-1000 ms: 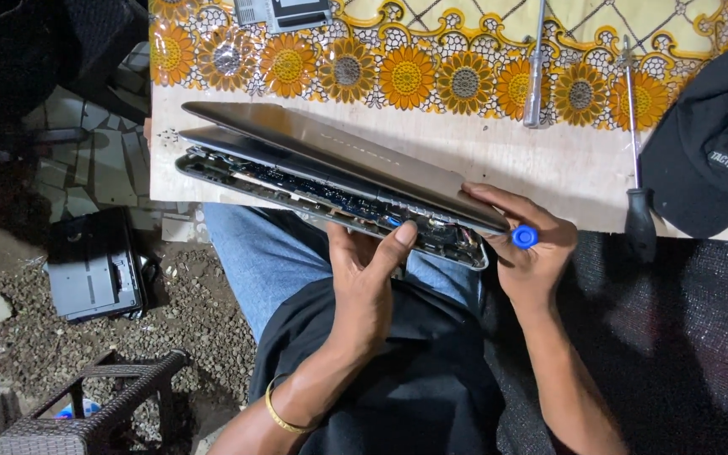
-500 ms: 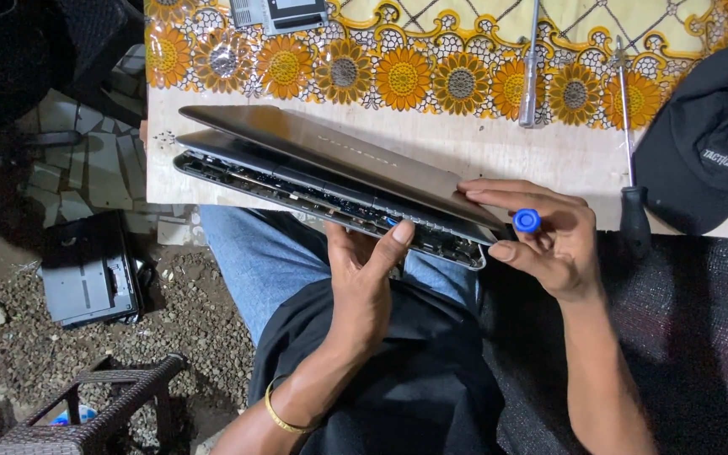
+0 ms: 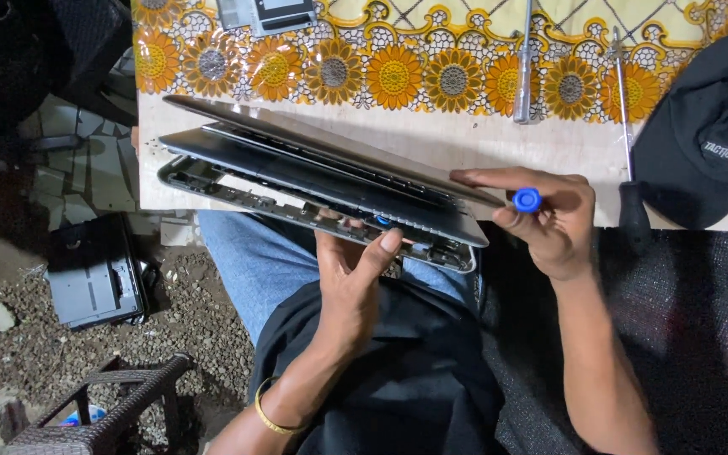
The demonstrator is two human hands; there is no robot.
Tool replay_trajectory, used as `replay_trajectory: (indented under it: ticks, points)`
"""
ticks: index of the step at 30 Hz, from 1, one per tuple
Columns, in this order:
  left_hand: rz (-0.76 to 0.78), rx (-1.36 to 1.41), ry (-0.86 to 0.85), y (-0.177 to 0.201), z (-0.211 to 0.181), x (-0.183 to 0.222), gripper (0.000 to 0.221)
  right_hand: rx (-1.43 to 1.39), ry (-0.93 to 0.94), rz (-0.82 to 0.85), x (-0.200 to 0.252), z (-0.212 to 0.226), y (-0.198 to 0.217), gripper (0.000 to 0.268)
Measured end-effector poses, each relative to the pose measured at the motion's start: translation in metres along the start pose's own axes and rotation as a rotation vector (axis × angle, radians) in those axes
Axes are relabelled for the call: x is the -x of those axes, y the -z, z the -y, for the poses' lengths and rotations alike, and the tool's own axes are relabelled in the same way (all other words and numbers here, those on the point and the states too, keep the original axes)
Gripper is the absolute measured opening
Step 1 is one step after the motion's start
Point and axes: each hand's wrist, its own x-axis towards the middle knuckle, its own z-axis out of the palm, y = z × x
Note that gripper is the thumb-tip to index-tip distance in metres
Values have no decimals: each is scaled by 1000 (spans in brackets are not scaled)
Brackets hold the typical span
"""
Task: Disassembling a laptop by removing the keyboard and prying open the internal casing using a screwdriver.
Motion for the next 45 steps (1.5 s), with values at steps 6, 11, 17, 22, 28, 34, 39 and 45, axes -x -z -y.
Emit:
replay_trajectory:
  ticks: [6,11,17,22,28,34,39,45]
  points:
    - [-9,-30,12,35,33,-1,71,172,-54,-213,16,-46,14,38]
    - [-19,-16,-9,46,46,1,70,215,-46,-306,13,-70,20,33]
    - [-80,5,-14,54,53,14,70,255,-43,-325,-1,-60,15,44]
    - [-91,103,225,45,33,7,93,257,-245,-437,-34,-42,10,63]
    - [-24,140,146,47,34,7,71,255,-238,-479,-73,-78,36,52]
    - [7,95,100,43,33,4,47,375,-319,-640,-101,-117,47,24]
    - [8,40,81,22,12,-3,43,465,-411,-675,-102,-120,40,26]
    - [-16,65,80,8,-2,-7,35,232,-80,-314,-33,-14,18,49]
